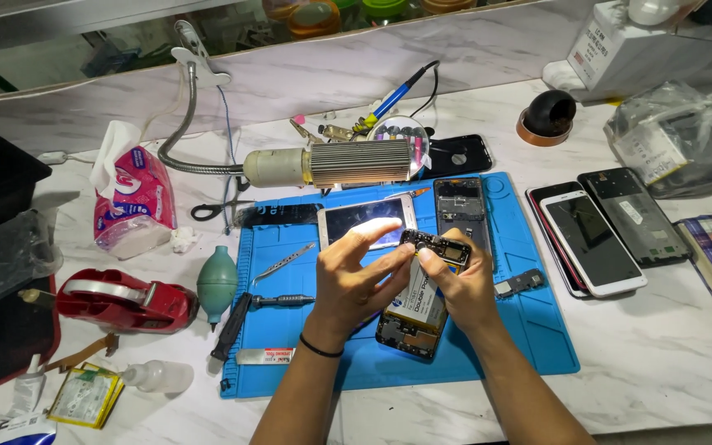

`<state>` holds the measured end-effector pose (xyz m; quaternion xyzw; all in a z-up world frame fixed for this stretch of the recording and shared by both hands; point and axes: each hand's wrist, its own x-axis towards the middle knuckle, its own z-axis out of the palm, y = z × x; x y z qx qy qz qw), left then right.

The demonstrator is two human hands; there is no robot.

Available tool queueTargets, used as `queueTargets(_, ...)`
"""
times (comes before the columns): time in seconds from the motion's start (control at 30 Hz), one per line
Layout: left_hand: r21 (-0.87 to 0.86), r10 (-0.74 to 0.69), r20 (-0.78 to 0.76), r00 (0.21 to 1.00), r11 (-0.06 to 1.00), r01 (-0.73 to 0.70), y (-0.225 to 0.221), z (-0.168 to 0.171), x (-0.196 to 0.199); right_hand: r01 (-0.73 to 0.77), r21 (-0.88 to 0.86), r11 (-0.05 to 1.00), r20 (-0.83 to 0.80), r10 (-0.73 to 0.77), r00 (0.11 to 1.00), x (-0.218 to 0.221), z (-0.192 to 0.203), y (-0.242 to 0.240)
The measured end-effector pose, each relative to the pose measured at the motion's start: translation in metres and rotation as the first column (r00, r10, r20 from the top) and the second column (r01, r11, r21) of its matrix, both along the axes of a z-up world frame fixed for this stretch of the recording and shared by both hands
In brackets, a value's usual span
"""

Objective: A person is disassembling a smartphone, carefully disconnecting ribbon cables and removing internal components on a repair mat.

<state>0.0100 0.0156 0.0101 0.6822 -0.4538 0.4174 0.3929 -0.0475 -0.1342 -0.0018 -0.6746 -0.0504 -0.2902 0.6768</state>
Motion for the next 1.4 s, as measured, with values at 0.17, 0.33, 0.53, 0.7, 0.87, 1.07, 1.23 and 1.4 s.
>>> queueTargets(0.17, 0.014, 0.006, -0.003, 1.000, 1.000, -0.006, 0.000, -0.004, 0.003, -0.014, 0.042, 0.999, -0.066, 0.016, 0.998, -0.003, 0.014, 0.004)
queueTargets(0.33, 0.021, -0.005, -0.008, 1.000, 1.000, 0.006, 0.000, -0.005, 0.004, -0.013, 0.115, 0.993, -0.076, 0.022, 0.997, -0.007, 0.025, 0.011)
queueTargets(0.53, 0.044, -0.001, 0.005, 1.000, 0.999, 0.001, -0.002, -0.006, 0.002, -0.072, 0.268, 0.961, -0.079, 0.097, 0.992, -0.001, 0.012, 0.007)
queueTargets(0.7, 0.050, -0.014, -0.007, 1.000, 0.999, 0.014, -0.004, -0.005, 0.000, -0.042, 0.406, 0.913, -0.128, 0.102, 0.986, -0.003, 0.012, 0.009)
queueTargets(0.87, 0.042, -0.017, -0.011, 1.000, 0.999, 0.017, -0.006, 0.000, -0.003, -0.014, 0.409, 0.912, -0.157, 0.086, 0.984, 0.001, 0.000, 0.003)
queueTargets(1.07, 0.023, -0.023, -0.052, 0.998, 0.999, 0.025, -0.009, -0.002, -0.007, 0.018, 0.382, 0.924, -0.147, 0.042, 0.988, 0.005, -0.012, -0.001)
queueTargets(1.23, -0.232, -0.177, -0.348, 0.921, 0.968, 0.099, -0.016, -0.008, -0.013, 0.025, 0.357, 0.934, -0.193, 0.047, 0.980, 0.008, -0.022, -0.003)
queueTargets(1.4, -0.319, -0.311, -0.862, 0.400, 0.947, 0.049, -0.020, -0.024, -0.009, 0.073, 0.318, 0.945, -0.181, -0.015, 0.983, 0.008, -0.020, 0.005)
